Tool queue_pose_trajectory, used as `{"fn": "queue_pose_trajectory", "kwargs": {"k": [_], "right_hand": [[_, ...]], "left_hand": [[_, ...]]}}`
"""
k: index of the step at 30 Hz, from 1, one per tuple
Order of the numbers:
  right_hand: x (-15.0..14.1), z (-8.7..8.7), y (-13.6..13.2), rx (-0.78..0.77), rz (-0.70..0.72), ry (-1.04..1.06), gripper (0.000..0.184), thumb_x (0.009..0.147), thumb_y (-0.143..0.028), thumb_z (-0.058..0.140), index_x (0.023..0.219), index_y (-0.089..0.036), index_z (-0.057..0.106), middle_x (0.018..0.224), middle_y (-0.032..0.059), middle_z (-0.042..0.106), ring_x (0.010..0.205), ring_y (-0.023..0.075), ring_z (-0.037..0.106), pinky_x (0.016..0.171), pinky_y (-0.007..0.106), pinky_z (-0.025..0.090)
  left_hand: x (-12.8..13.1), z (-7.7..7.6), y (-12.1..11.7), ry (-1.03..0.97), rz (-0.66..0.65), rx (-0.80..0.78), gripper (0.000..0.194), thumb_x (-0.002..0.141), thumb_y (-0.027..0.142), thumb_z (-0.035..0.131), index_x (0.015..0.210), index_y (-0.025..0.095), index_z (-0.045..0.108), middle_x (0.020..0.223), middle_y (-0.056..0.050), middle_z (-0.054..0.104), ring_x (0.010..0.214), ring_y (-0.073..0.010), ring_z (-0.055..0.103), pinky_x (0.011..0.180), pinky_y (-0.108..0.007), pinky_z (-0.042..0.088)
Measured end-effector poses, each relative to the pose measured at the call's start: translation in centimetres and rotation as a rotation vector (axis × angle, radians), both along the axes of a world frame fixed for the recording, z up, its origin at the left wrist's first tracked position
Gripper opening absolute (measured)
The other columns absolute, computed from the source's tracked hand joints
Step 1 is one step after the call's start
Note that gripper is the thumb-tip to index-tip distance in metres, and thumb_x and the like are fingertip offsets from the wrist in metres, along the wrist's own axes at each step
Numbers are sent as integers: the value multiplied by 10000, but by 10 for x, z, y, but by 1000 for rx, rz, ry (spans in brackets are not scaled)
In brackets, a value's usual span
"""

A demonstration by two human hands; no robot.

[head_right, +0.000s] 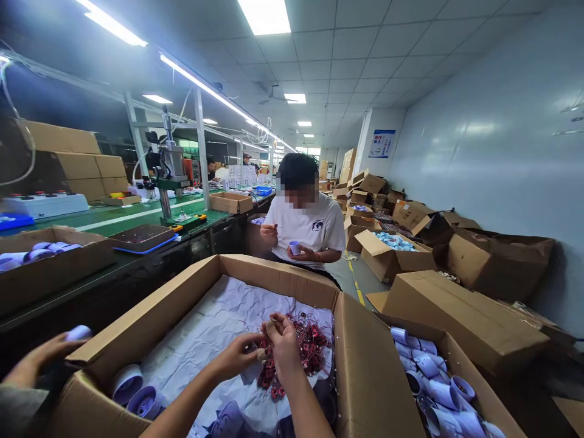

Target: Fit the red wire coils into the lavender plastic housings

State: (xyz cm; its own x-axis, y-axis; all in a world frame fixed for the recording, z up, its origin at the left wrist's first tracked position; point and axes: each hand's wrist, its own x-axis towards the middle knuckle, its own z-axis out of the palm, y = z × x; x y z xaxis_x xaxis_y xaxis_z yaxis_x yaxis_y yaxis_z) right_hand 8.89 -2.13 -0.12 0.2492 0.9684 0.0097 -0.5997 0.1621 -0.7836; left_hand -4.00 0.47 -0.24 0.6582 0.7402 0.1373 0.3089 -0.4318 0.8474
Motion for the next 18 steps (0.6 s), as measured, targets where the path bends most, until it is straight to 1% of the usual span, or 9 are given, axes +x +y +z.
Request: {"fn": "queue_pose_trajectory", "kwargs": {"k": [4, 7, 10, 12, 14, 16, 18], "right_hand": [[5, -1, -1, 31, -107, -145, 424, 518, -441, 811, 761, -197, 564, 695, -10, 646, 677, 153, 613, 694, 292, 485], [6, 2, -5, 61, -143, -376, 345, 587, -443, 760, 735, -194, 573, 659, -5, 633, 662, 161, 602, 668, 289, 475], [2, 6, -12, 83, -122, -638, 251, 655, -410, 700, 721, -192, 595, 662, 15, 645, 647, 171, 597, 636, 287, 465], [-1, 8, -16, 91, -126, -749, 215, 689, -399, 664, 714, -194, 605, 677, 27, 658, 650, 180, 602, 634, 293, 468], [-2, 8, -17, 88, -137, -789, 221, 703, -411, 647, 707, -194, 606, 676, 33, 662, 649, 185, 608, 632, 297, 477], [1, 5, -15, 79, -123, -780, 249, 712, -437, 638, 722, -189, 610, 689, 43, 672, 669, 195, 625, 647, 307, 492], [6, 0, -11, 56, -66, -759, 296, 703, -452, 654, 813, -178, 631, 784, 74, 698, 773, 220, 653, 715, 328, 507]], "left_hand": [[1, 2, -2, 64, 47, 120, 336, 853, 441, 433, 804, 171, 627, 842, -42, 659, 778, -177, 540, 743, -260, 409], [0, -2, -2, 192, 94, 227, 324, 871, 411, 397, 761, 178, 593, 781, -51, 635, 720, -169, 525, 692, -263, 401], [0, -7, -1, 308, 102, 299, 280, 867, 363, 406, 795, 179, 603, 803, -72, 644, 745, -186, 554, 688, -270, 399], [1, -9, -2, 340, 90, 328, 241, 860, 320, 415, 851, 182, 613, 844, -81, 658, 785, -198, 577, 703, -272, 404], [1, -11, -2, 367, 85, 350, 239, 858, 318, 422, 874, 180, 617, 858, -89, 663, 802, -208, 587, 712, -278, 409], [2, -12, -3, 402, 98, 362, 269, 863, 351, 420, 853, 172, 622, 843, -97, 660, 796, -217, 587, 708, -286, 411], [1, -14, -2, 413, 104, 356, 276, 863, 359, 421, 840, 171, 622, 834, -96, 656, 786, -216, 583, 703, -285, 410]]}}
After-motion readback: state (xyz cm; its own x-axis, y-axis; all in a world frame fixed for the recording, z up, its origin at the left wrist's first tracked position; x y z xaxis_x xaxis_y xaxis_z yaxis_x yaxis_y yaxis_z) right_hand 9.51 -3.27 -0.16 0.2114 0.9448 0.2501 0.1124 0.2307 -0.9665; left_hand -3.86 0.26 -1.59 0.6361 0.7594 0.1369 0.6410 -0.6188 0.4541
